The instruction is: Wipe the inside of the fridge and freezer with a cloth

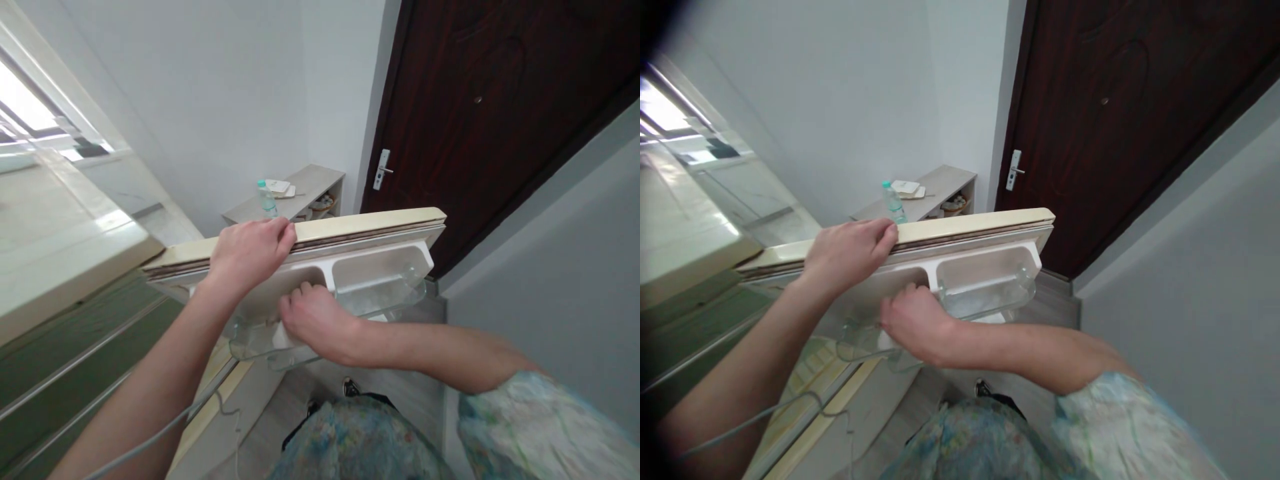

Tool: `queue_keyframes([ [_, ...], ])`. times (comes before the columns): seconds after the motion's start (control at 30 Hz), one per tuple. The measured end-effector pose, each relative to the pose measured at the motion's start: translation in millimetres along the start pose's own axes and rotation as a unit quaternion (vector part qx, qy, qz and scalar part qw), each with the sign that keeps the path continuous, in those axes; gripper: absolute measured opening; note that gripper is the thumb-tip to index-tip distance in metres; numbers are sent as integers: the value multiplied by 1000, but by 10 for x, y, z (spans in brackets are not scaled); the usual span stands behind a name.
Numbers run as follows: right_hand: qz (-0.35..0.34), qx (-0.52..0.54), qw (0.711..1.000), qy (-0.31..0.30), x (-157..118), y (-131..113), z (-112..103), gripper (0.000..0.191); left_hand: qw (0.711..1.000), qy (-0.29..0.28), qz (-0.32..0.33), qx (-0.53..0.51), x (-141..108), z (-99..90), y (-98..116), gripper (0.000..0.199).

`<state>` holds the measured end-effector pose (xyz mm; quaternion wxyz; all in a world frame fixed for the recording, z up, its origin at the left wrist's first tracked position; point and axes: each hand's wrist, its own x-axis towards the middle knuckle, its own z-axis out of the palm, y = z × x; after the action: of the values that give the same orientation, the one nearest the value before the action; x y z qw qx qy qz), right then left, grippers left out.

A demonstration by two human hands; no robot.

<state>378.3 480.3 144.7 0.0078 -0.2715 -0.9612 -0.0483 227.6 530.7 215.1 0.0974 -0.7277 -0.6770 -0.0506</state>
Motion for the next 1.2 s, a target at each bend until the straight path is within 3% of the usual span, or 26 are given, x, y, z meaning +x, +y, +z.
queue_keyframes([
  [0.07,33,51,995,79,71,0,-9,18,1000,0,-2,-1,1,-5,8,51],
  [0.1,39,84,992,88,127,-26,23,21,1000,1,-1,0,2,-6,10,50],
  [0.23,51,283,958,-19,432,-282,364,26,1000,0,1,11,3,-8,9,49],
  [0.3,42,327,942,-59,573,-425,539,29,1000,-5,1,13,2,-7,3,51],
  [0.4,3,287,956,-69,682,-551,642,28,1000,-5,4,13,2,-7,-5,52],
  [0.5,-39,251,964,-80,670,-585,579,25,1000,-1,3,14,5,-7,-10,51],
  [0.77,-38,262,956,-127,382,-415,414,27,1000,7,11,15,12,16,-17,50],
  [0.83,7,238,968,-73,279,-303,373,22,1000,12,17,12,16,24,-14,48],
  [0.9,53,206,976,47,239,-226,355,25,1000,13,18,14,18,28,-9,47],
  [0.97,56,172,973,144,298,-225,405,30,1000,12,14,21,14,27,-6,46],
  [1.03,22,153,976,154,439,-299,538,26,1000,7,10,24,7,20,-8,46],
  [1.2,-33,155,986,61,693,-459,862,19,1000,-4,14,18,-1,-16,-15,48],
])
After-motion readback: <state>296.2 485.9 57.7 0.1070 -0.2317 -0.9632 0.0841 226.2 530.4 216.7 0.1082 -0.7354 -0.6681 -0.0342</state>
